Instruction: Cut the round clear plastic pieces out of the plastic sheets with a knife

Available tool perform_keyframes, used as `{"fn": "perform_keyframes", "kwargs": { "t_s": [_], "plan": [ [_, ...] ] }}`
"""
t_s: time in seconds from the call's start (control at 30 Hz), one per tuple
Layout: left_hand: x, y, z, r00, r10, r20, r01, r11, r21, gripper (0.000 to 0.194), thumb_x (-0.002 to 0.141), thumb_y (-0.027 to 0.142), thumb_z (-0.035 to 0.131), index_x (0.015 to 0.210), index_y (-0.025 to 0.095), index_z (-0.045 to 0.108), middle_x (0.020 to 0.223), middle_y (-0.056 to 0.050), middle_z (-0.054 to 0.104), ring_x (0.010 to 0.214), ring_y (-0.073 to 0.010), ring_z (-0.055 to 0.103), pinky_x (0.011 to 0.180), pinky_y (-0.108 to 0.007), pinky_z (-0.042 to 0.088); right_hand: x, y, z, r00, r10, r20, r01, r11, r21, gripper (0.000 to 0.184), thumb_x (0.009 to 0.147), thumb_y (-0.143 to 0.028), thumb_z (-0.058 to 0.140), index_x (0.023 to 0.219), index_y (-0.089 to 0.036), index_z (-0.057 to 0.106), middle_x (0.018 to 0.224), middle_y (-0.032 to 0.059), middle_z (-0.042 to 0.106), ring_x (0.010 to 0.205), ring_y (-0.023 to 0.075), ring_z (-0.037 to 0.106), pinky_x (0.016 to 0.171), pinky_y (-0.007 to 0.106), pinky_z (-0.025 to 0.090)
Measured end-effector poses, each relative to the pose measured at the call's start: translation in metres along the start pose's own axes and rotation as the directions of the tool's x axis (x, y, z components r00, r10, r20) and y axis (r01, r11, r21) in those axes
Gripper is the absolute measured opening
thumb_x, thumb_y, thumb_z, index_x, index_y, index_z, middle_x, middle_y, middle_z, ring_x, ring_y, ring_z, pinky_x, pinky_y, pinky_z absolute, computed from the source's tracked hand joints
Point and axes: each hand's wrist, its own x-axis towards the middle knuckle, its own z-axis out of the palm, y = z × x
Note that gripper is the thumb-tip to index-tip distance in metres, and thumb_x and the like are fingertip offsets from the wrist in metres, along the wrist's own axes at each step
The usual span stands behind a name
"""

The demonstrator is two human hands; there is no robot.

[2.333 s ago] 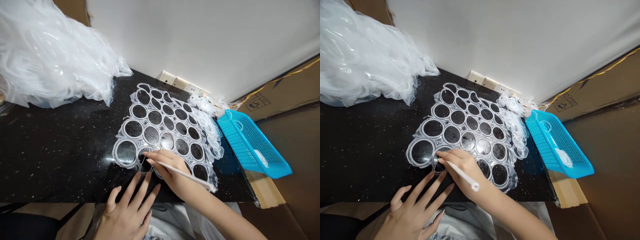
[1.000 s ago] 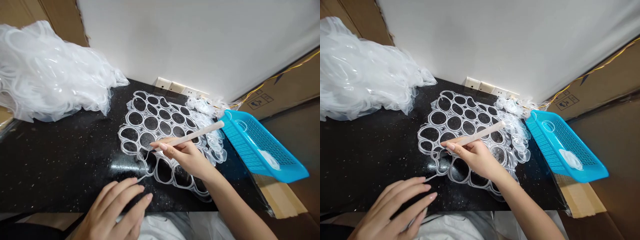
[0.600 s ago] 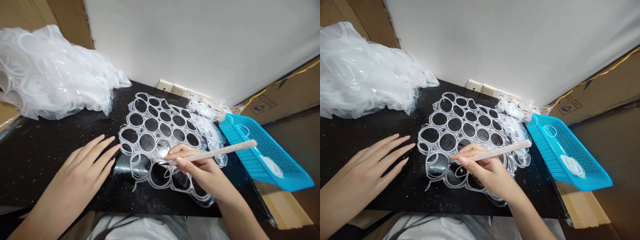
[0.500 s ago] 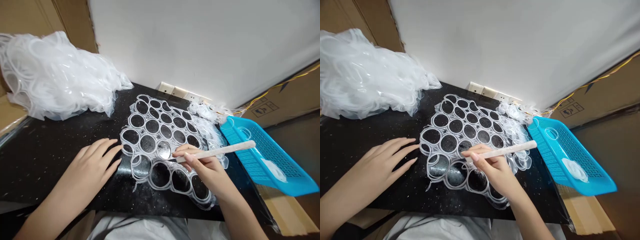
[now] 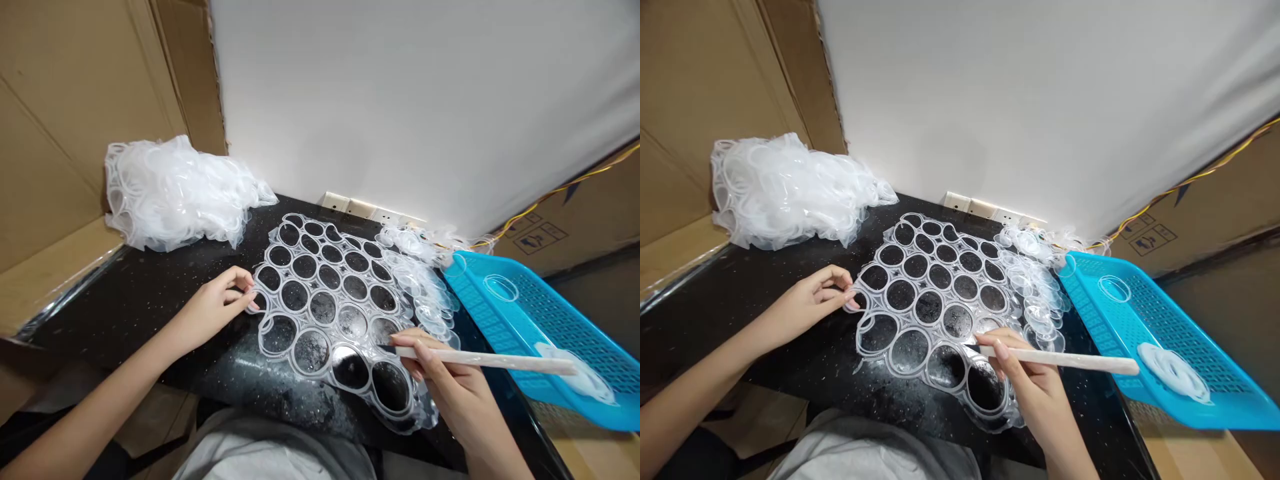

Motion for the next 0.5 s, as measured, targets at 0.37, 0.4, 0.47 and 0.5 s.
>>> {"fn": "perform_keyframes", "kwargs": {
  "t_s": [0.37, 0.4, 0.47, 0.5],
  "plan": [
    [-0.032, 0.001, -0.051, 0.999, -0.051, -0.007, 0.051, 0.985, 0.165, 0.027, 0.077, 0.046, 0.057, 0.091, 0.022, 0.060, 0.087, -0.002, 0.066, 0.072, -0.0188, 0.065, 0.058, -0.025, 0.050, 0.001, -0.010, 0.007, 1.000, 0.011, 0.025, -0.008, 0.995, -0.095, 0.031, 0.081, -0.045, 0.057, 0.083, -0.019, 0.074, 0.074, 0.0064, 0.059, 0.058, 0.0129, 0.050, 0.051, 0.024, 0.043],
    [-0.038, -0.003, -0.050, 0.998, -0.042, -0.037, 0.048, 0.980, 0.193, 0.027, 0.078, 0.046, 0.056, 0.091, 0.022, 0.061, 0.092, -0.003, 0.066, 0.078, -0.0204, 0.065, 0.066, -0.028, 0.052, 0.003, -0.011, 0.009, 0.998, 0.023, 0.053, -0.017, 0.993, -0.116, 0.031, 0.081, -0.046, 0.057, 0.083, -0.020, 0.074, 0.078, 0.0070, 0.061, 0.059, 0.0132, 0.051, 0.051, 0.024, 0.043],
    [-0.053, -0.008, -0.043, 0.994, 0.039, -0.097, -0.012, 0.965, 0.263, 0.027, 0.082, 0.043, 0.052, 0.095, 0.022, 0.061, 0.099, -0.005, 0.065, 0.090, -0.0219, 0.062, 0.082, -0.033, 0.049, 0.011, -0.014, 0.011, 0.994, 0.032, 0.100, -0.015, 0.986, -0.166, 0.030, 0.080, -0.046, 0.058, 0.082, -0.021, 0.074, 0.084, 0.0076, 0.064, 0.062, 0.0141, 0.053, 0.052, 0.025, 0.045],
    [-0.060, -0.010, -0.036, 0.987, 0.107, -0.122, -0.066, 0.952, 0.299, 0.025, 0.085, 0.040, 0.049, 0.098, 0.022, 0.061, 0.102, -0.004, 0.064, 0.096, -0.0209, 0.059, 0.090, -0.034, 0.045, 0.015, -0.015, 0.011, 0.995, 0.014, 0.095, 0.004, 0.981, -0.194, 0.029, 0.079, -0.046, 0.058, 0.081, -0.021, 0.074, 0.084, 0.0075, 0.065, 0.063, 0.0146, 0.054, 0.053, 0.026, 0.045]
  ]
}}
